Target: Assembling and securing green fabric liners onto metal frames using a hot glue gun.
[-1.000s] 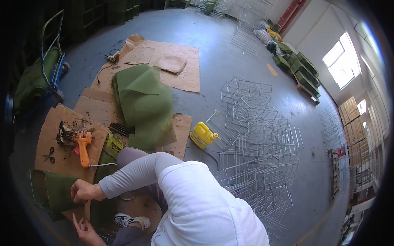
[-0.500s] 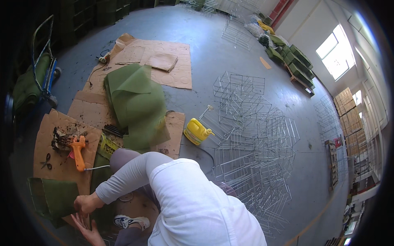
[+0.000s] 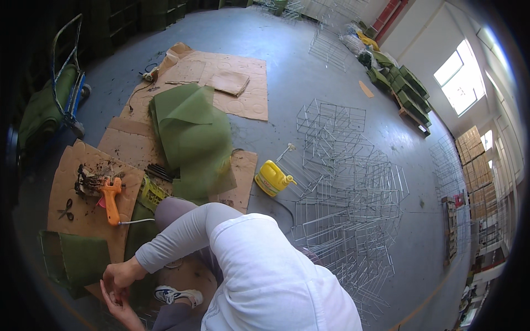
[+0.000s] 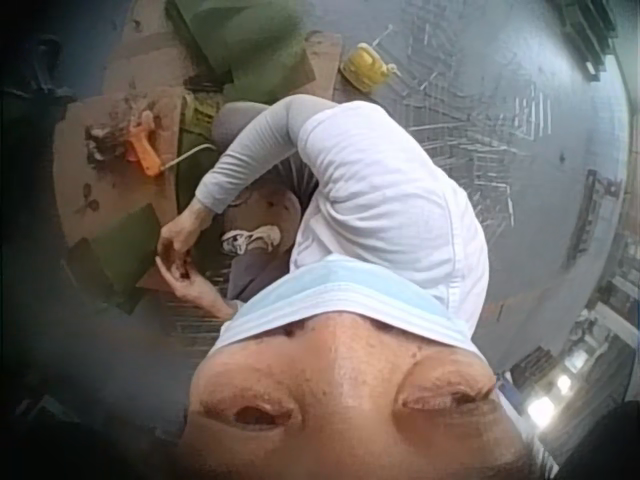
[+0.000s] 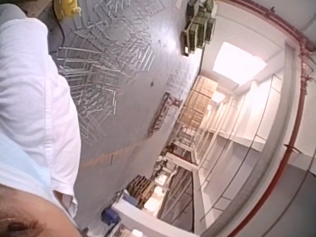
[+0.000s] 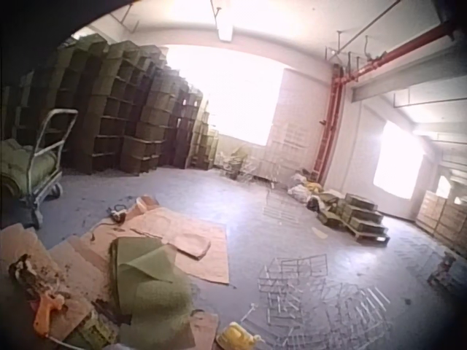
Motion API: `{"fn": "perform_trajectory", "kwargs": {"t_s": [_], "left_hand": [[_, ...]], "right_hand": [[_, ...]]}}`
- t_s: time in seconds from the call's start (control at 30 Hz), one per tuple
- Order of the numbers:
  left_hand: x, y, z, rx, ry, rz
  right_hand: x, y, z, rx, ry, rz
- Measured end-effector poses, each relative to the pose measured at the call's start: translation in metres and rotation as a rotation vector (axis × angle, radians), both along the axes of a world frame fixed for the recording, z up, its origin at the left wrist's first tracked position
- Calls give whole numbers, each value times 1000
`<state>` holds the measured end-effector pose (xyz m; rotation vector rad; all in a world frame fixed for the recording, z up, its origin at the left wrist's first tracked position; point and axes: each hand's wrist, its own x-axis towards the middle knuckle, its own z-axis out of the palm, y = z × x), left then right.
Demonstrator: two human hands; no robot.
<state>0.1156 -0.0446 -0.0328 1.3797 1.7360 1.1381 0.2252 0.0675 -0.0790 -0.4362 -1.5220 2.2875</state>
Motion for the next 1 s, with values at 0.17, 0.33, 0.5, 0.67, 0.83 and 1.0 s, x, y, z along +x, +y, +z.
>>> {"fn": "perform_trajectory", "kwargs": {"t_s": [0.17, 0.33, 0.5, 0.67, 0.83, 1.0], "left_hand": [[6, -2, 20, -51, 214, 82], [-15, -4, 10, -174, 65, 56], [11, -6, 34, -243, 123, 170], [3, -11, 34, -208, 702, 119], [-6, -11, 8, -5, 734, -178], [-19, -3, -22, 1, 693, -95]], "right_hand": [[7, 1, 13, -176, 42, -128], [7, 30, 2, 243, -24, -237], [35, 57, 34, 713, 49, -650], [51, 68, 46, 868, -313, -523], [65, 75, 13, 1329, -604, 100], [108, 96, 68, 806, -115, 154]]}}
